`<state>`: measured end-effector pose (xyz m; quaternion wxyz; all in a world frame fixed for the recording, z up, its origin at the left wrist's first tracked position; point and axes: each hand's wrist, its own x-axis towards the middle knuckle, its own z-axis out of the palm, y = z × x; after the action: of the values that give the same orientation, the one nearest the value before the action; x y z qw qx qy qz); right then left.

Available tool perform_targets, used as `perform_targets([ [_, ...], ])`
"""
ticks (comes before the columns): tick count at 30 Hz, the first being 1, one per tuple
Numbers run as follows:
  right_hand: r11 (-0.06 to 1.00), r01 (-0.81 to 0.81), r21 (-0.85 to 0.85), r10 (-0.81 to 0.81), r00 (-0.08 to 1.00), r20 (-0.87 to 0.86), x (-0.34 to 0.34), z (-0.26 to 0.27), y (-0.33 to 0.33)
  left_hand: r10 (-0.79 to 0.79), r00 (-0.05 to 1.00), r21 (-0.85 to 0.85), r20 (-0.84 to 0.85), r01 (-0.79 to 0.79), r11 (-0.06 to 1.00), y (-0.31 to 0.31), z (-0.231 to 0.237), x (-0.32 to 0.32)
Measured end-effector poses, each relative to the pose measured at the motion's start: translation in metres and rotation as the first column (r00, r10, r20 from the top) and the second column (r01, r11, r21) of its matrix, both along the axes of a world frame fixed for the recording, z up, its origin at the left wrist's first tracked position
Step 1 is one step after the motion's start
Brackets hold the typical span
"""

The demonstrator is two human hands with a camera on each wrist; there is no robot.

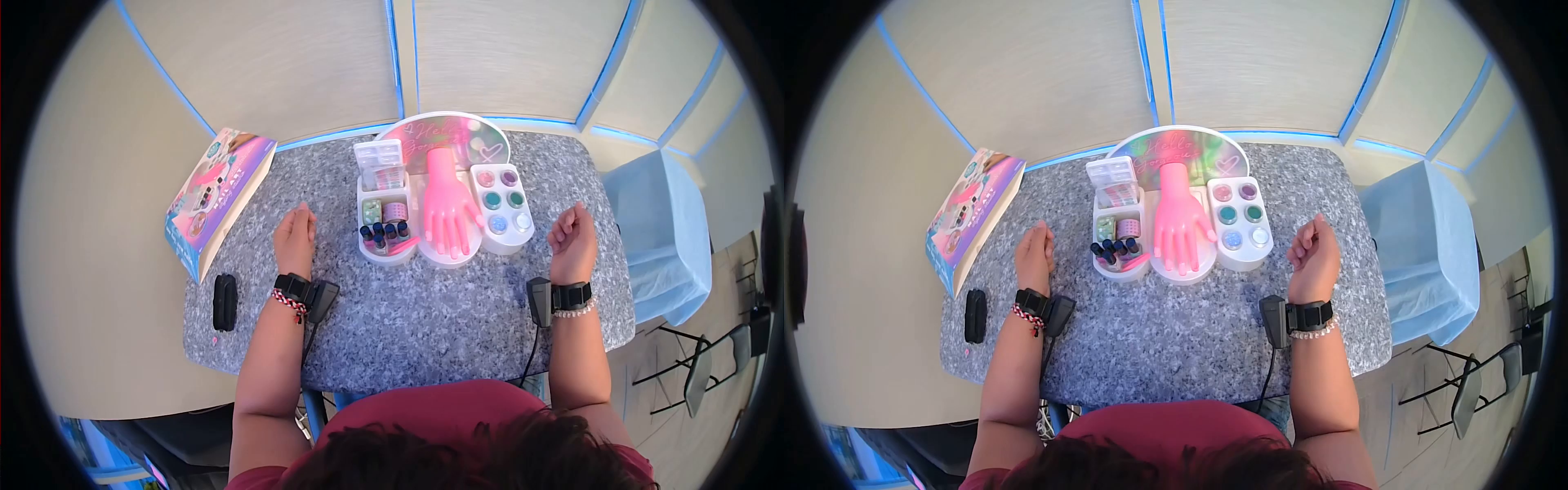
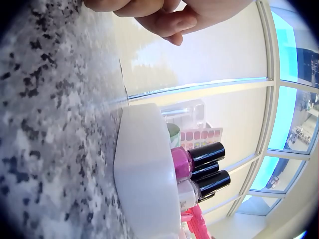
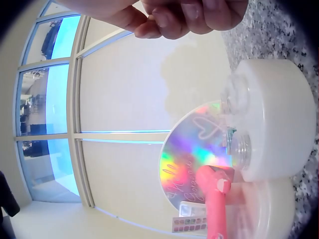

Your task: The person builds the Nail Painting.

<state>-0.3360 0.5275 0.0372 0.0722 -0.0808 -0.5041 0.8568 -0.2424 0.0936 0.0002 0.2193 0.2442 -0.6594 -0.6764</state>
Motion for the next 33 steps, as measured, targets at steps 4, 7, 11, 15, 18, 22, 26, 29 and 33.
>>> perform_targets([
  [4, 1.0, -0.028, -0.002, 0.028, 1.0, 0.0, -0.001, -0.002, 0.002, -0.007, 1.0, 0.017, -0.002, 0.007, 1.0, 0.001, 0.001, 0.001],
  [7, 0.999, -0.034, 0.008, 0.034, 0.999, 0.004, -0.001, -0.001, 0.0, -0.014, 1.0, 0.009, 0.001, 0.014, 1.0, 0.002, 0.003, 0.002],
  [11, 0.998, -0.064, 0.012, 0.064, 0.998, 0.01, -0.002, -0.004, 0.001, -0.022, 0.999, -0.017, 0.043, 0.023, 1.0, 0.004, 0.006, 0.004],
  [15, 0.997, -0.072, 0.026, 0.071, 0.997, 0.012, -0.004, -0.007, 0.0, -0.039, 0.999, -0.023, 0.037, 0.04, 0.999, 0.002, 0.003, 0.002],
  [18, 0.997, -0.068, 0.032, 0.068, 0.998, 0.016, -0.005, -0.006, -0.002, -0.05, 0.998, -0.013, 0.032, 0.051, 0.999, 0.004, 0.006, 0.003],
  [22, 0.997, -0.067, 0.027, 0.066, 0.997, 0.029, -0.006, -0.008, -0.002, -0.062, 0.998, 0.003, 0.029, 0.062, 0.998, 0.003, 0.005, 0.001],
  [26, 0.997, -0.076, 0.029, 0.075, 0.997, 0.028, -0.006, -0.008, -0.002, -0.071, 0.997, 0.003, 0.02, 0.071, 0.998, 0.002, 0.003, 0.002],
  [29, 0.996, -0.08, 0.031, 0.079, 0.997, 0.022, -0.003, -0.007, -0.002, -0.048, 0.999, -0.003, 0.017, 0.048, 0.999, 0.004, 0.02, 0.012],
  [33, 0.981, -0.132, -0.144, 0.137, 0.99, 0.027, 0.01, 0.005, 0.006, 0.1, 0.969, -0.224, -0.227, -0.152, 0.963, 0.005, 0.076, 0.08],
])
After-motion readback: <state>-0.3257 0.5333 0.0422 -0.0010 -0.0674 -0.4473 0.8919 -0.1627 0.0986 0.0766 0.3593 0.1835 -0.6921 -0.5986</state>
